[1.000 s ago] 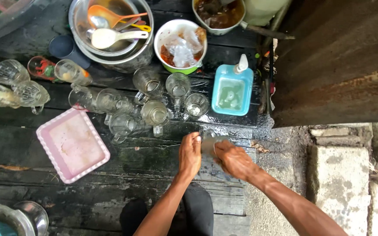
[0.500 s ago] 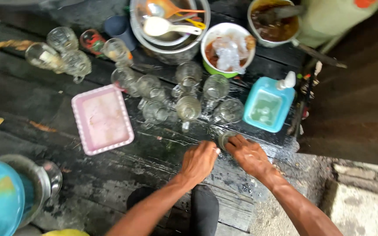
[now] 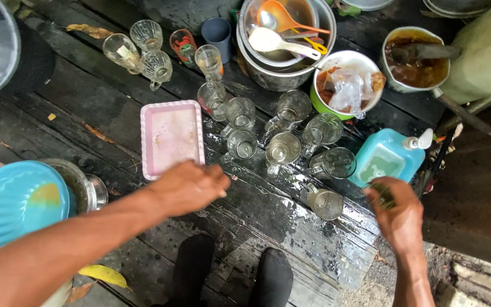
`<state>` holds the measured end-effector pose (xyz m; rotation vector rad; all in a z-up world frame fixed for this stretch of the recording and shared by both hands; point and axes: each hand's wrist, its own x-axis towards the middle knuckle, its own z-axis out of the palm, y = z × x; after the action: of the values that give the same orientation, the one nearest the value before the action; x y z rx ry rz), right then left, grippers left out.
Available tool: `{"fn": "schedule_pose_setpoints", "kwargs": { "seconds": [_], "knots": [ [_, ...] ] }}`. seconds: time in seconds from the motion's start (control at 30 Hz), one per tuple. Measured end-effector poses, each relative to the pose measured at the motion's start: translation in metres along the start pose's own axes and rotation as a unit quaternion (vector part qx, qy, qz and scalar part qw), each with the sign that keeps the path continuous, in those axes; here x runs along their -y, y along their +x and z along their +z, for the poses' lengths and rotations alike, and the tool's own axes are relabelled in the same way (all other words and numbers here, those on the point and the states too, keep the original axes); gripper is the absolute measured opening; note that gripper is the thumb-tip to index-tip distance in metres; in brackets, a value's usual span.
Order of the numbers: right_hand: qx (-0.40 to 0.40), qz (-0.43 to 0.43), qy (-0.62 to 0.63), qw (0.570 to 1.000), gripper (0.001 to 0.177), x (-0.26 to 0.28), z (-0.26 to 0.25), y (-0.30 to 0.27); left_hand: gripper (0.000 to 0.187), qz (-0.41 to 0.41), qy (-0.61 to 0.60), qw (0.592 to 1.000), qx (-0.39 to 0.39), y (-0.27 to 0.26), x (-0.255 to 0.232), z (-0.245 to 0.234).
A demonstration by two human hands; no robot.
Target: Washing various glasses and containers with a scrub pad and rinsing them.
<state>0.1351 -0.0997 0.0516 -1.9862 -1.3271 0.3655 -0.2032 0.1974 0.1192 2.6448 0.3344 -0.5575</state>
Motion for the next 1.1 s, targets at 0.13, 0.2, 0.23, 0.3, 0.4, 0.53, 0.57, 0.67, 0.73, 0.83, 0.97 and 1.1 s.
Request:
{"fn": "schedule_pose_setpoints", "kwargs": {
  "seconds": [0.13, 0.2, 0.23, 0.3, 0.4, 0.53, 0.57, 0.67, 0.73, 0.83, 0.97, 1.1],
  "knots": [
    [-0.060, 0.186, -0.055, 0.979, 0.025, -0.010, -0.010, 0.025, 0.035, -0.004, 0.313, 0.950, 0.011, -0.023, -0.001, -0.069],
    [-0.062, 0.234, -0.059, 0.968, 0.026, -0.006, -0.013, 0.034, 0.043, -0.060, 0.324, 0.944, 0.025, -0.026, -0.006, -0.093],
    [-0.082, 0.257, -0.034, 0.962, 0.028, 0.000, -0.016, 0.039, 0.034, -0.145, 0.269, 0.952, 0.032, -0.025, -0.008, -0.104],
    [-0.105, 0.277, -0.008, 0.955, 0.031, 0.012, -0.021, 0.050, 0.029, -0.229, 0.212, 0.949, 0.036, -0.018, 0.006, -0.112],
    [-0.122, 0.245, 0.018, 0.962, 0.029, 0.025, -0.023, 0.059, 0.033, -0.300, 0.076, 0.940, -0.146, 0.001, 0.046, -0.100],
    [-0.177, 0.268, 0.208, 0.924, 0.027, 0.043, -0.024, 0.071, 0.039, -0.347, -0.092, 0.886, -0.292, 0.047, 0.113, -0.079],
    [-0.182, 0.288, 0.208, 0.917, 0.026, 0.050, -0.024, 0.073, 0.041, -0.346, -0.106, 0.874, -0.324, 0.062, 0.136, -0.070],
    [-0.208, 0.274, 0.262, 0.902, 0.025, 0.037, -0.013, 0.058, 0.045, -0.354, -0.127, 0.866, -0.328, 0.090, 0.157, -0.060],
    [-0.205, 0.286, 0.243, 0.904, 0.026, 0.039, -0.008, 0.045, 0.045, -0.360, -0.123, 0.841, -0.386, 0.105, 0.181, -0.038],
    [-0.213, 0.295, 0.219, 0.906, 0.024, 0.007, -0.003, 0.023, 0.042, -0.363, -0.129, 0.752, -0.535, 0.119, 0.208, -0.012],
    [-0.249, 0.302, 0.258, 0.883, 0.019, -0.006, 0.005, 0.019, 0.050, -0.401, -0.141, 0.556, -0.714, 0.125, 0.267, 0.023],
    [-0.241, 0.362, 0.189, 0.880, 0.027, 0.025, 0.006, 0.043, 0.047, -0.499, -0.251, 0.542, -0.627, 0.105, 0.319, 0.012]
  ]
}}
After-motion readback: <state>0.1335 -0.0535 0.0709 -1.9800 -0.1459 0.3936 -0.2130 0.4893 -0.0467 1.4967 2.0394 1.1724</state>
